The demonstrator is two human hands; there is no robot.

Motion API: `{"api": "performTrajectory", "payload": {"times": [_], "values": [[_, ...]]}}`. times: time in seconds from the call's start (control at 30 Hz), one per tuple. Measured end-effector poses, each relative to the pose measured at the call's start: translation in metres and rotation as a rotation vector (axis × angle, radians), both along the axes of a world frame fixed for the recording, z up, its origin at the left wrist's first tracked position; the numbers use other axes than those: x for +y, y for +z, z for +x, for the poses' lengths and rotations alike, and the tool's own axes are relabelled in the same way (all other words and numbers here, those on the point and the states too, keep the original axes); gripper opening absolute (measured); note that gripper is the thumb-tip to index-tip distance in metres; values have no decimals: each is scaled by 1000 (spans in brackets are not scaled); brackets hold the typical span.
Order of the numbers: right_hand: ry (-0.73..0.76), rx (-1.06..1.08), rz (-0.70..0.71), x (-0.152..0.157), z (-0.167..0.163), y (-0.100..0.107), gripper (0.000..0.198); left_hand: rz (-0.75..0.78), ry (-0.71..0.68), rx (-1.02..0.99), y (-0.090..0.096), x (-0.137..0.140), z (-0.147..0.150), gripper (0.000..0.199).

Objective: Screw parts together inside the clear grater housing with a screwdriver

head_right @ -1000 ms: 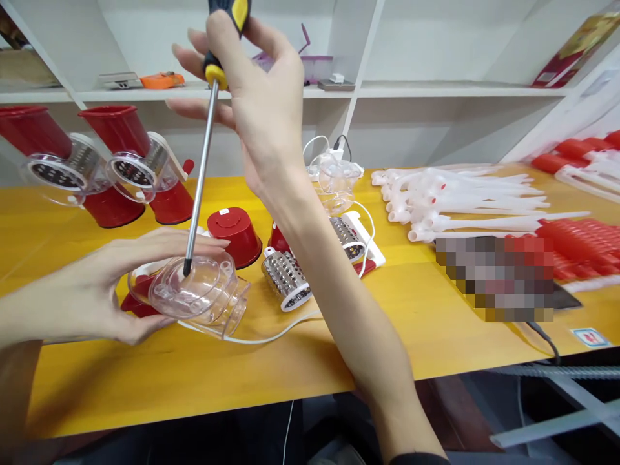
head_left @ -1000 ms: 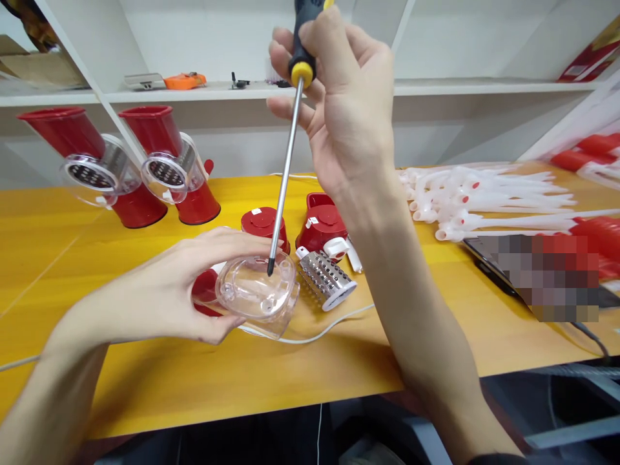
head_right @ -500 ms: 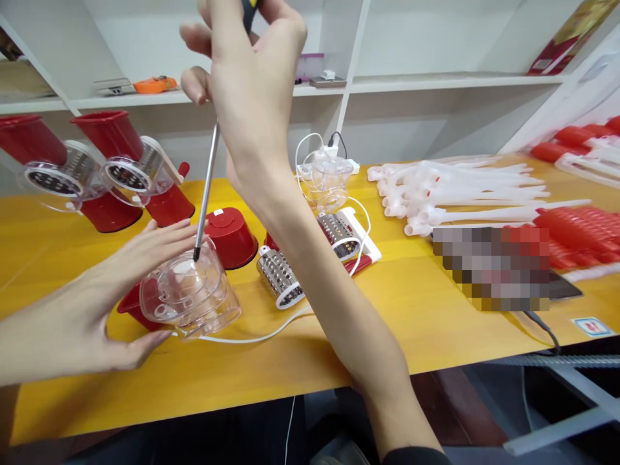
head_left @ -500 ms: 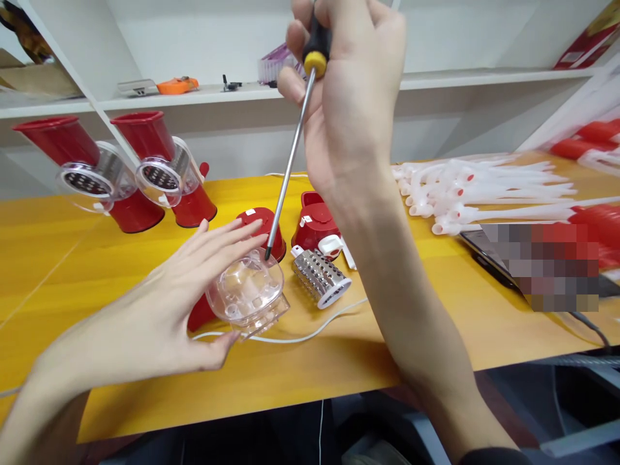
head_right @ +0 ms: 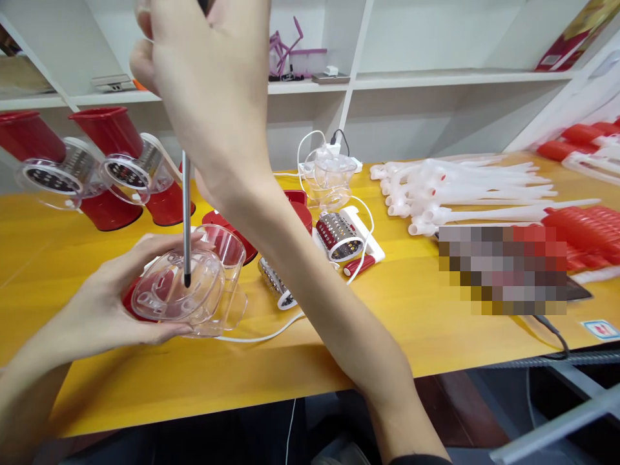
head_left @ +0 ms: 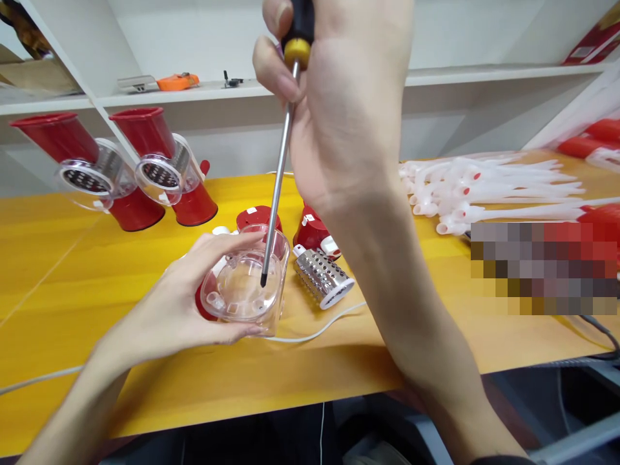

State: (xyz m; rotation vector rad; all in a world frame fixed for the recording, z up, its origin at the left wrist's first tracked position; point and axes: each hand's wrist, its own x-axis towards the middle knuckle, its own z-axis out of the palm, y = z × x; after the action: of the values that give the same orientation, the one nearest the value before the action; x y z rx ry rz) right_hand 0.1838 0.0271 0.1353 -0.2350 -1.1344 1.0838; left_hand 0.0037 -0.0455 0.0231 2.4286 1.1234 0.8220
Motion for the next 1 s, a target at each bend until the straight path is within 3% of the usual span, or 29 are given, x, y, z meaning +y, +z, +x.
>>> {"api": "performTrajectory", "payload": {"times": [0.17,0.23,0.37,0.57,0.83,1.0], "values": [[4,24,10,-7,-5,-2,79,-266,-138,-244,1,15,-3,88],[8,27,7,-6,-6,-3,74,-380,-174,-278,0,20,-3,82],[47,49,7,2,-8,-9,38,-484,-171,-380,-9,24,-3,81],[167,100,-103,18,-19,-23,37,-527,-171,-527,-20,20,2,85],[188,4,-130,33,-17,-33,38,-348,-131,-504,-22,20,9,76],[179,-35,-142,35,-14,-33,35,-246,-90,-402,-23,22,7,81]]}}
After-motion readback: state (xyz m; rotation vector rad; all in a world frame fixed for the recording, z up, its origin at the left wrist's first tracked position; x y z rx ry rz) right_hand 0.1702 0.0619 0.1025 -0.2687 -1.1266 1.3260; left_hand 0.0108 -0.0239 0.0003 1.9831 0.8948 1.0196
